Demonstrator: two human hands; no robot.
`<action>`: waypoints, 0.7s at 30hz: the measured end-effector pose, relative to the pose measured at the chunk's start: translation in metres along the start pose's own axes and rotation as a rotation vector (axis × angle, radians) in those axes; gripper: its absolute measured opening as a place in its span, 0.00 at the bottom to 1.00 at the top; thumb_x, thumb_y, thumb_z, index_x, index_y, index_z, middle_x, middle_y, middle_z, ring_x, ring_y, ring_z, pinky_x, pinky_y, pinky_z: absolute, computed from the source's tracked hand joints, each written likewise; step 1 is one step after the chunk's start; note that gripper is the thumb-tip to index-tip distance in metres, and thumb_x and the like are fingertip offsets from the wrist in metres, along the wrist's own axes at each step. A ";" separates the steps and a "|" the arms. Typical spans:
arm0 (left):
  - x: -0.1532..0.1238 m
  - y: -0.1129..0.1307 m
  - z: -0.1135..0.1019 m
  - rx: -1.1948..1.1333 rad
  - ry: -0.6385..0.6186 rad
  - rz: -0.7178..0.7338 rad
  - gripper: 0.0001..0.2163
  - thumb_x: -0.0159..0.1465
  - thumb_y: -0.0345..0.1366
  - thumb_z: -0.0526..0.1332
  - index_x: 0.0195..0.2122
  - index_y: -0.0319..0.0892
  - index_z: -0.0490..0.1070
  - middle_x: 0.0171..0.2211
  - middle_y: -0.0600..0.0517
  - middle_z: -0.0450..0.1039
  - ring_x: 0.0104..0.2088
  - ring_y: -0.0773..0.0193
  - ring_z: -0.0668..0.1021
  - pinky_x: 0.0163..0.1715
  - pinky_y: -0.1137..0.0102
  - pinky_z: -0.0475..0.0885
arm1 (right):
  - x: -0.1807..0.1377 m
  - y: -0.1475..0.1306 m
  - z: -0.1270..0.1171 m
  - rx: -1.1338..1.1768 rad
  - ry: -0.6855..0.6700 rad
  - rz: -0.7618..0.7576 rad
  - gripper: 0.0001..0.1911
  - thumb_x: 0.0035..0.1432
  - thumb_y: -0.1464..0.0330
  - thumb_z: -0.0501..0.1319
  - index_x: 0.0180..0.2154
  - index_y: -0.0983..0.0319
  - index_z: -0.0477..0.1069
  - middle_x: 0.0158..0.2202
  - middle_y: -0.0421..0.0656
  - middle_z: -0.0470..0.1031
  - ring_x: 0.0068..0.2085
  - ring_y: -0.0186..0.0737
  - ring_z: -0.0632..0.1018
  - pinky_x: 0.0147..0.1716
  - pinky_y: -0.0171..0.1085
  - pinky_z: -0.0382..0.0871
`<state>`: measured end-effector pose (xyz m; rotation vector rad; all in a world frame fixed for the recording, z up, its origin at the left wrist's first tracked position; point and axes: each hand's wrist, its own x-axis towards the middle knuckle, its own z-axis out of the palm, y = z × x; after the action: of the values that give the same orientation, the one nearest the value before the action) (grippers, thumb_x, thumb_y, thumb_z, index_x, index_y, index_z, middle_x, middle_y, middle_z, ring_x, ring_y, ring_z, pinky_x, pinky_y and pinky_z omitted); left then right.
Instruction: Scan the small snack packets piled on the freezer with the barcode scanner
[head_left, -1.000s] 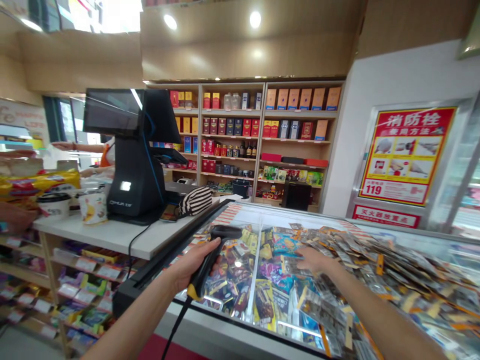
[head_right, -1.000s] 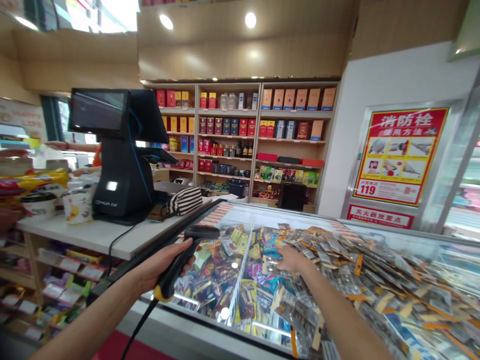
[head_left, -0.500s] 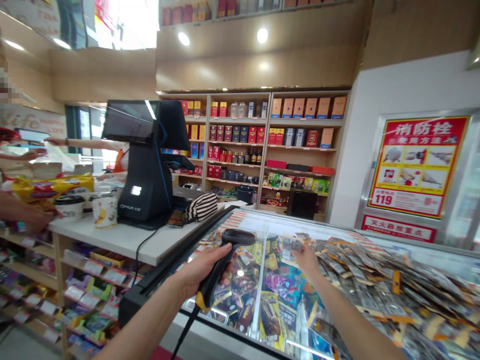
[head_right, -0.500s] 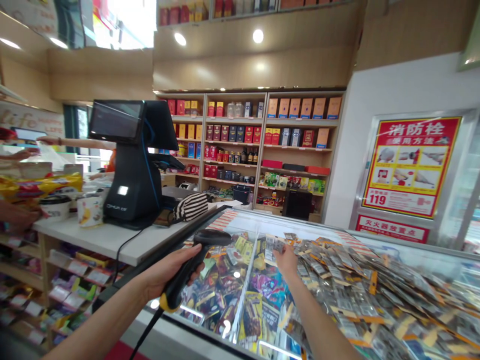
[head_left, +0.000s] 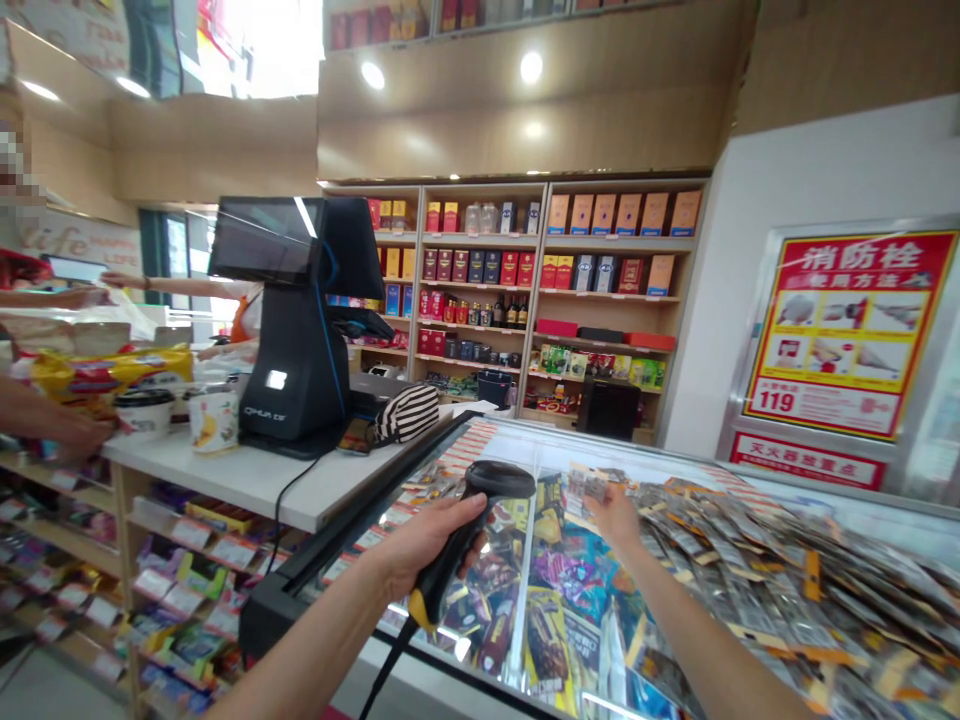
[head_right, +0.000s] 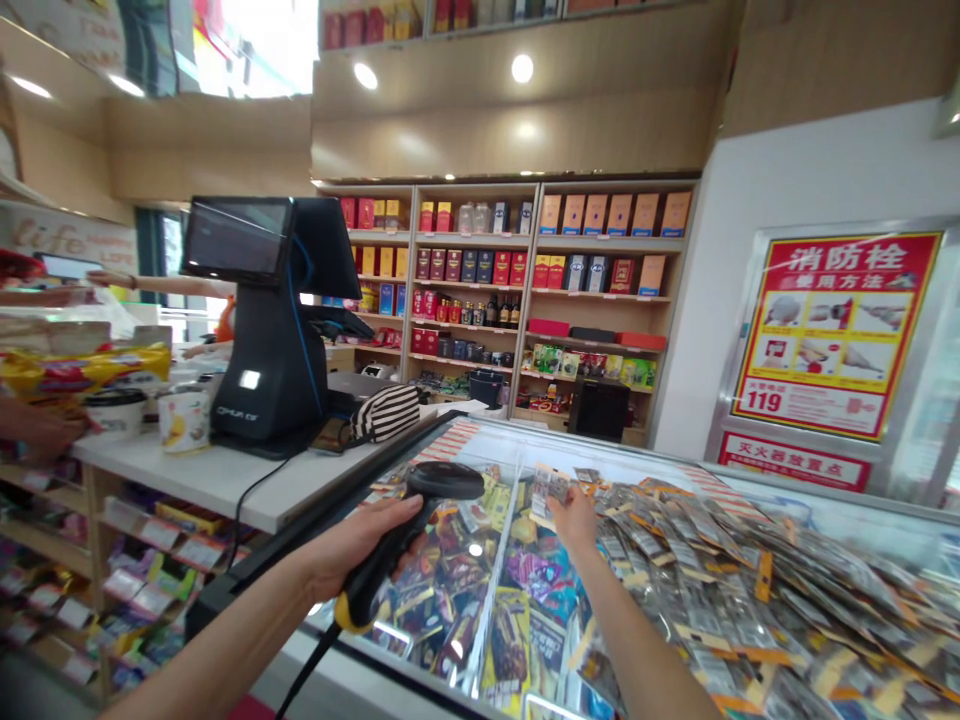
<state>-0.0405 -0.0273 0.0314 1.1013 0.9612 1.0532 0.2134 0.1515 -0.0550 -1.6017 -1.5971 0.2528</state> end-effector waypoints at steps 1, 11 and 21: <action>0.000 0.000 0.000 -0.005 0.000 0.004 0.15 0.49 0.47 0.56 0.27 0.38 0.63 0.17 0.55 0.65 0.15 0.73 0.66 0.15 0.77 0.60 | -0.001 0.000 0.000 -0.009 0.003 0.003 0.14 0.43 0.63 0.52 0.32 0.63 0.66 0.28 0.44 0.73 0.30 0.40 0.72 0.27 0.35 0.62; 0.002 0.001 0.006 0.008 -0.043 0.030 0.14 0.50 0.45 0.55 0.26 0.38 0.62 0.17 0.55 0.64 0.15 0.74 0.66 0.15 0.77 0.59 | -0.004 -0.005 -0.003 -0.029 0.000 0.001 0.11 0.43 0.63 0.52 0.27 0.63 0.65 0.27 0.45 0.72 0.29 0.40 0.72 0.26 0.34 0.61; -0.005 0.003 -0.029 0.000 0.171 0.004 0.16 0.49 0.48 0.56 0.27 0.38 0.62 0.17 0.56 0.63 0.16 0.74 0.66 0.14 0.78 0.60 | -0.006 -0.009 0.013 -0.141 -0.045 0.061 0.13 0.42 0.61 0.53 0.27 0.64 0.68 0.24 0.46 0.73 0.29 0.41 0.73 0.25 0.34 0.60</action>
<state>-0.0696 -0.0259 0.0292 1.0256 1.0941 1.1646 0.1973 0.1495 -0.0592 -1.7653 -1.6330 0.2134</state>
